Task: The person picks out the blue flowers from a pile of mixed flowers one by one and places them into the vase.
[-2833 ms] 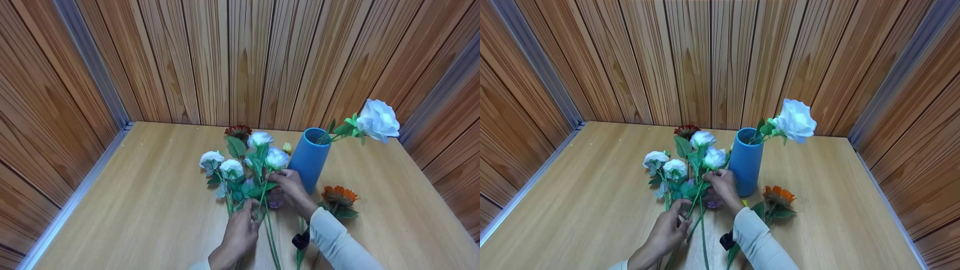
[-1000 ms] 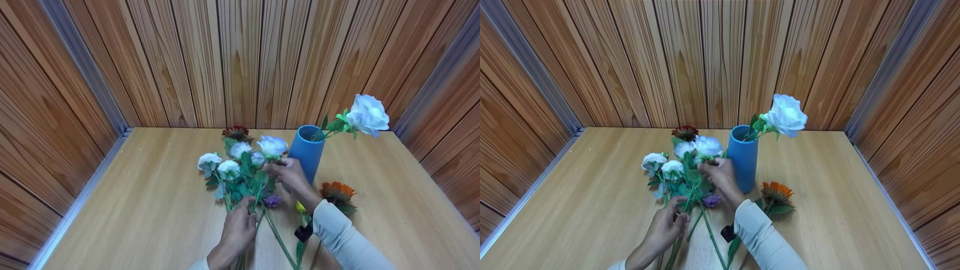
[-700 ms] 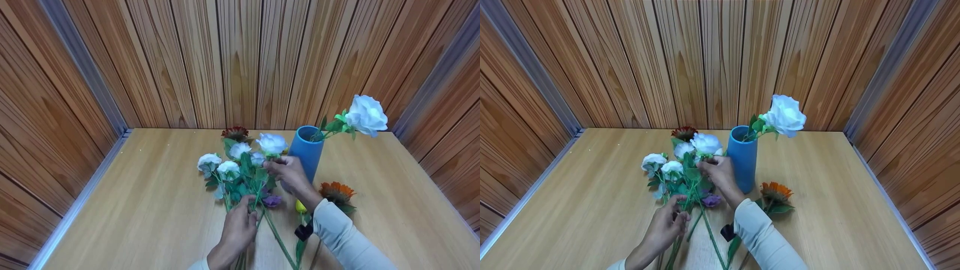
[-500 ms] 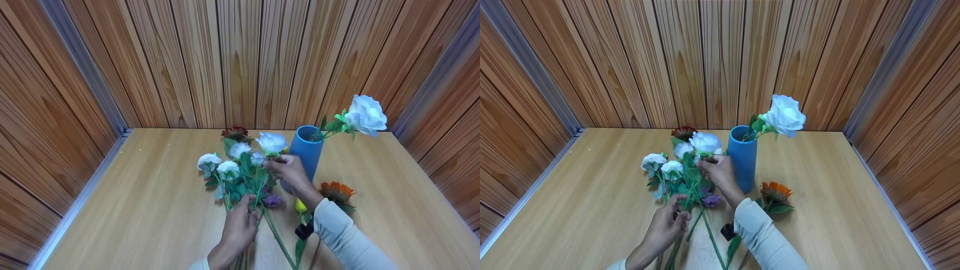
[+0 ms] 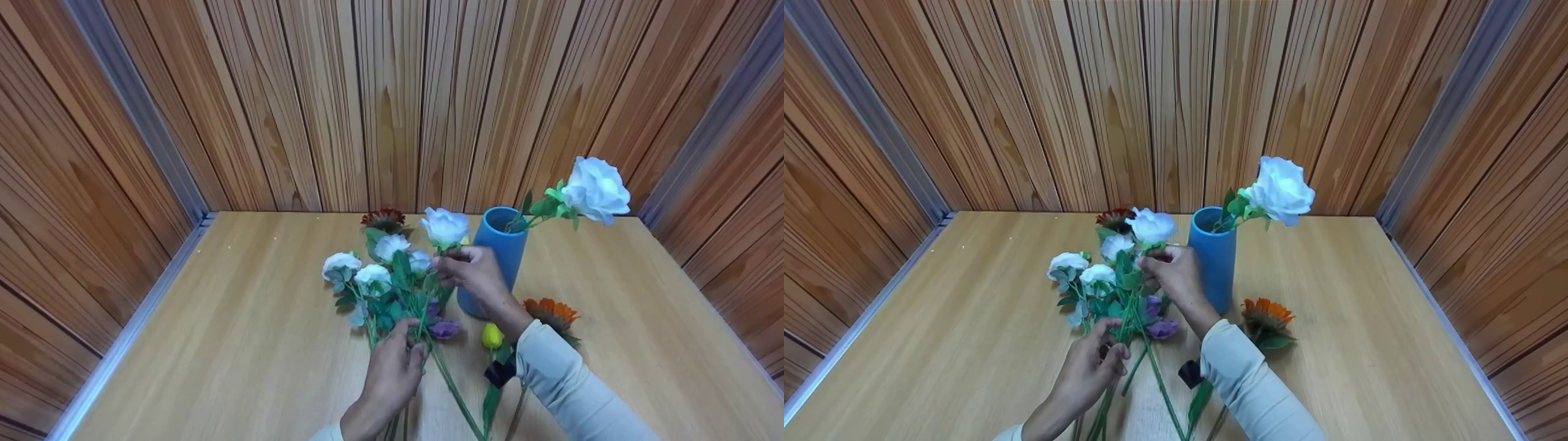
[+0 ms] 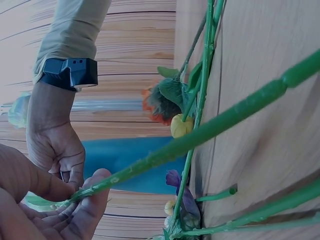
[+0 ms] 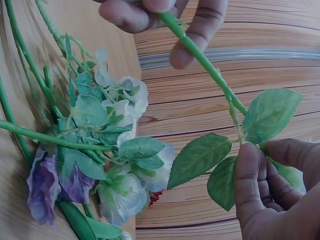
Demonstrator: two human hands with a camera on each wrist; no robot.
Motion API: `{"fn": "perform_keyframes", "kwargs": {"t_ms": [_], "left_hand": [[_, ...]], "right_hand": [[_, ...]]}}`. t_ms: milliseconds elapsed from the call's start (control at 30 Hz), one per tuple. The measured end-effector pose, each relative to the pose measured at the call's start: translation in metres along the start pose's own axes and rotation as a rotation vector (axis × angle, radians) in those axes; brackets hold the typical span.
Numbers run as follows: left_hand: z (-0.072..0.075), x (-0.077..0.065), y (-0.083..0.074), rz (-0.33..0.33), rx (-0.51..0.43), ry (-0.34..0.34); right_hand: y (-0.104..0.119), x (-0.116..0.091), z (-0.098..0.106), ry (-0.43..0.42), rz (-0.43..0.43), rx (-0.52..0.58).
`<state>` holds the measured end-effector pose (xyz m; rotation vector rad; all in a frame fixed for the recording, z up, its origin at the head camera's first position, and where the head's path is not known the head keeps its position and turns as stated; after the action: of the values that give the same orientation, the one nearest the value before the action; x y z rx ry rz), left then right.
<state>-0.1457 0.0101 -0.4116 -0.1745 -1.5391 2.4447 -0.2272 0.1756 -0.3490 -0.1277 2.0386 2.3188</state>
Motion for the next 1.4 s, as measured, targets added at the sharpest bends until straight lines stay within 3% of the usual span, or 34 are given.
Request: {"fn": "perform_keyframes", "kwargs": {"t_ms": [233, 600, 933, 1200, 1400], "left_hand": [[-0.002, -0.003, 0.0, -0.107, 0.01, -0.073], [-0.003, -0.002, -0.003, -0.083, 0.023, -0.08], [-0.004, -0.003, -0.003, -0.111, 0.024, -0.086], [-0.005, -0.002, -0.003, -0.131, 0.053, -0.09], [-0.004, -0.001, -0.003, -0.095, 0.03, -0.074]], "right_hand": [[0.006, 0.002, 0.004, -0.026, 0.003, 0.028], [0.022, 0.001, 0.011, -0.007, 0.063, 0.02], [0.03, 0.0, 0.019, 0.002, 0.106, 0.053], [0.04, -0.005, 0.025, -0.037, 0.179, 0.065], [0.043, -0.008, 0.029, -0.054, 0.195, 0.069]]}}
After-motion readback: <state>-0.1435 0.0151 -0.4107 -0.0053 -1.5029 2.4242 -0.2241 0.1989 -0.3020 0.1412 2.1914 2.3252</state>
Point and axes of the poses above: each hand's wrist, its own x-axis towards the middle knuckle, its own z-axis out of the back of the hand, y = z × x, the point moved 1 cm from there along x, towards the middle knuckle, and after that the axes turned 1 degree about x, right-handed, at the moved point
